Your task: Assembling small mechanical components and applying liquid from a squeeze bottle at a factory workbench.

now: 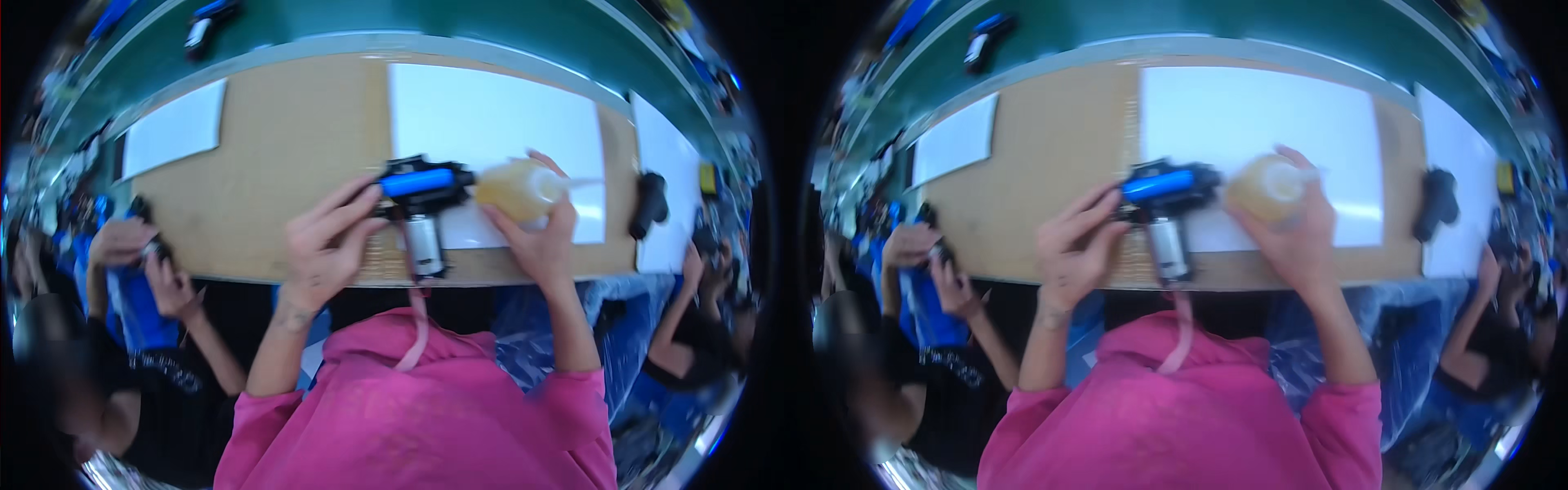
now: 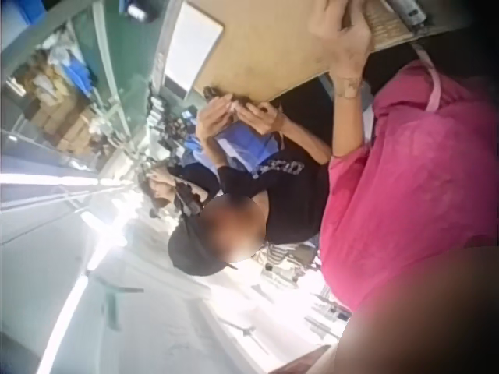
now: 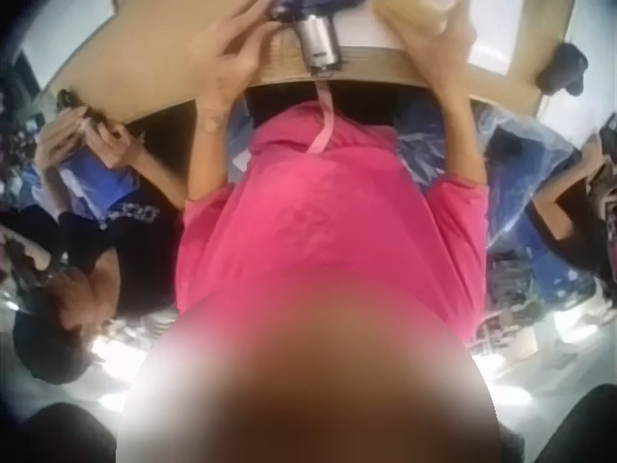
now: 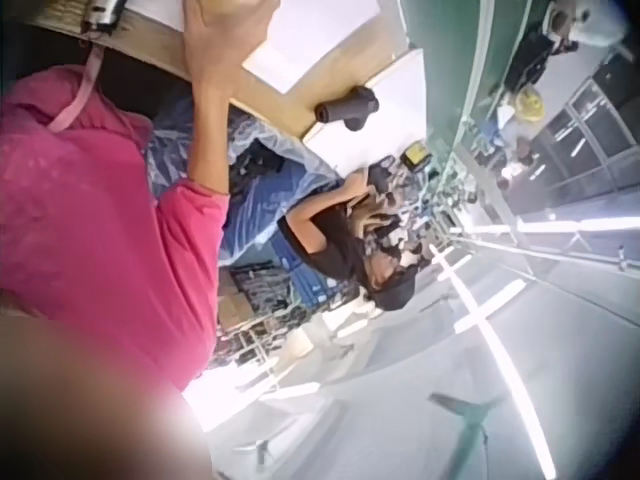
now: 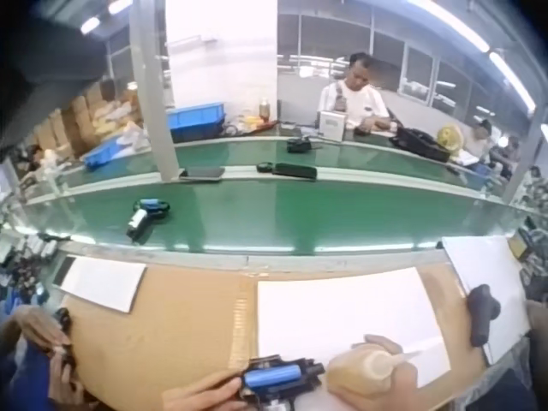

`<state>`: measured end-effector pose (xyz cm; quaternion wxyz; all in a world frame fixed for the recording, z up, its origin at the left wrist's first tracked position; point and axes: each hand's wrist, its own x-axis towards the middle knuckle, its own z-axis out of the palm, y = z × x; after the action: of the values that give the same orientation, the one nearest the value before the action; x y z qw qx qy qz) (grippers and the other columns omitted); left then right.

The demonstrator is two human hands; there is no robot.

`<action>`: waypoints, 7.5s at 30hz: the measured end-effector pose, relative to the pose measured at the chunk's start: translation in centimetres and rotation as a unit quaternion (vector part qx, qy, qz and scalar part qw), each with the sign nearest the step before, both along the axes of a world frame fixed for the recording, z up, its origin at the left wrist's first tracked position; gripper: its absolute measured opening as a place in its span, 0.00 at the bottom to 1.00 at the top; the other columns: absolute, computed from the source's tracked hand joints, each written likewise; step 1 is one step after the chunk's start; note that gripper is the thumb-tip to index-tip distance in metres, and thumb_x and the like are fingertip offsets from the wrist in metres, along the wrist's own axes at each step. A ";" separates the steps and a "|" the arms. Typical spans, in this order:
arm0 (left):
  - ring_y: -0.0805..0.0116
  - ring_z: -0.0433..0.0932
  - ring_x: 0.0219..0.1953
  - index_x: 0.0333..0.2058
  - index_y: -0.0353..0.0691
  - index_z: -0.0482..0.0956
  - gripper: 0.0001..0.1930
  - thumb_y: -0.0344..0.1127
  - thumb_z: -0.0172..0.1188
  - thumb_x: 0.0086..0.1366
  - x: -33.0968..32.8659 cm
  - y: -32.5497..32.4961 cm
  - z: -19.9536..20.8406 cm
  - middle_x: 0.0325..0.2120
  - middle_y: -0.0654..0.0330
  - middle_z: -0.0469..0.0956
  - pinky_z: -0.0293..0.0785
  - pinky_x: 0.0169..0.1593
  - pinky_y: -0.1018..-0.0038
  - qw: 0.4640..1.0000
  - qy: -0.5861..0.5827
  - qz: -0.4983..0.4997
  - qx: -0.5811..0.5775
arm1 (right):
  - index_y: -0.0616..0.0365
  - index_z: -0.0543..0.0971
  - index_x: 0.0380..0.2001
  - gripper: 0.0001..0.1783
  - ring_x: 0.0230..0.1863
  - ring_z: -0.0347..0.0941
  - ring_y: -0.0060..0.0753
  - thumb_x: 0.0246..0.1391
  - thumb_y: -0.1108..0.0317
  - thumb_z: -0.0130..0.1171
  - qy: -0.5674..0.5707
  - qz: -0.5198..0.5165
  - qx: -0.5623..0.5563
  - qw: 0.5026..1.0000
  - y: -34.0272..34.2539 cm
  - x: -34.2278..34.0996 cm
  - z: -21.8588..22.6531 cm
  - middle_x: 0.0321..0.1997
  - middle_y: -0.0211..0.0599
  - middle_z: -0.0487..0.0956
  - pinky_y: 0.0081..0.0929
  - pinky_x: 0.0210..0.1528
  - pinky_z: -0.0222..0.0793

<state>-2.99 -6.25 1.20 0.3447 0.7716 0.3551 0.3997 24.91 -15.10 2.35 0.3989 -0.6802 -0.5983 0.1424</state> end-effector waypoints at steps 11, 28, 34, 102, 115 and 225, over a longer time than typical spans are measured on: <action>0.59 0.75 0.64 0.62 0.27 0.74 0.25 0.15 0.60 0.66 -2.7 2.5 -3.2 0.61 0.46 0.77 0.67 0.69 0.64 0.988 -0.001 -0.019 -0.152 | 0.63 0.77 0.50 0.17 0.33 0.76 0.21 0.58 0.76 0.65 -0.071 -0.406 0.134 0.901 -15.3 11.1 1.0 0.34 0.32 0.81 0.22 0.39 0.72; 0.68 0.80 0.55 0.64 0.29 0.74 0.25 0.20 0.62 0.69 -1.1 2.5 -2.3 0.58 0.51 0.79 0.73 0.61 0.72 0.986 0.027 0.000 -0.163 | 0.57 0.79 0.55 0.29 0.53 0.79 0.60 0.48 0.63 0.70 -0.184 -0.461 -0.351 0.794 -31.7 21.9 -10.6 0.51 0.56 0.82 0.46 0.56 0.75; 0.61 0.79 0.59 0.61 0.29 0.76 0.24 0.15 0.60 0.66 -0.5 1.9 -2.2 0.59 0.48 0.79 0.72 0.65 0.67 0.985 -0.030 -0.016 -0.170 | 0.62 0.85 0.40 0.17 0.40 0.84 0.47 0.47 0.65 0.69 -0.199 -0.434 -0.225 0.849 -29.7 22.0 -3.5 0.39 0.49 0.86 0.36 0.47 0.78; 0.64 0.82 0.32 0.51 0.43 0.87 0.24 0.25 0.75 0.53 0.1 8.1 -1.1 0.36 0.56 0.86 0.77 0.35 0.72 0.976 0.055 -0.209 -0.017 | 0.56 0.61 0.74 0.69 0.69 0.62 0.74 0.24 0.57 0.84 -0.266 0.269 -0.248 0.892 4.6 -6.8 8.9 0.76 0.69 0.54 0.54 0.70 0.63; 0.71 0.85 0.43 0.57 0.32 0.81 0.22 0.29 0.68 0.65 -2.4 5.6 2.4 0.41 0.53 0.87 0.81 0.47 0.74 0.900 -0.035 -0.181 -0.395 | 0.59 0.66 0.68 0.52 0.57 0.70 0.67 0.40 0.58 0.79 -0.276 0.168 -0.152 0.934 6.7 -7.5 5.6 0.62 0.63 0.68 0.50 0.61 0.67; 0.50 0.84 0.53 0.52 0.25 0.76 0.24 0.20 0.73 0.57 4.2 -7.5 7.2 0.54 0.30 0.77 0.83 0.56 0.62 0.854 -0.305 -0.230 -0.354 | 0.67 0.79 0.50 0.40 0.51 0.82 0.49 0.32 0.64 0.87 0.266 0.078 0.083 0.957 -9.3 1.0 6.6 0.47 0.54 0.84 0.44 0.56 0.79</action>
<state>1.19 -13.79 8.39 0.7676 0.4967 0.1623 0.3712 25.95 -24.36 8.93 0.5862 -0.5332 -0.5315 0.2992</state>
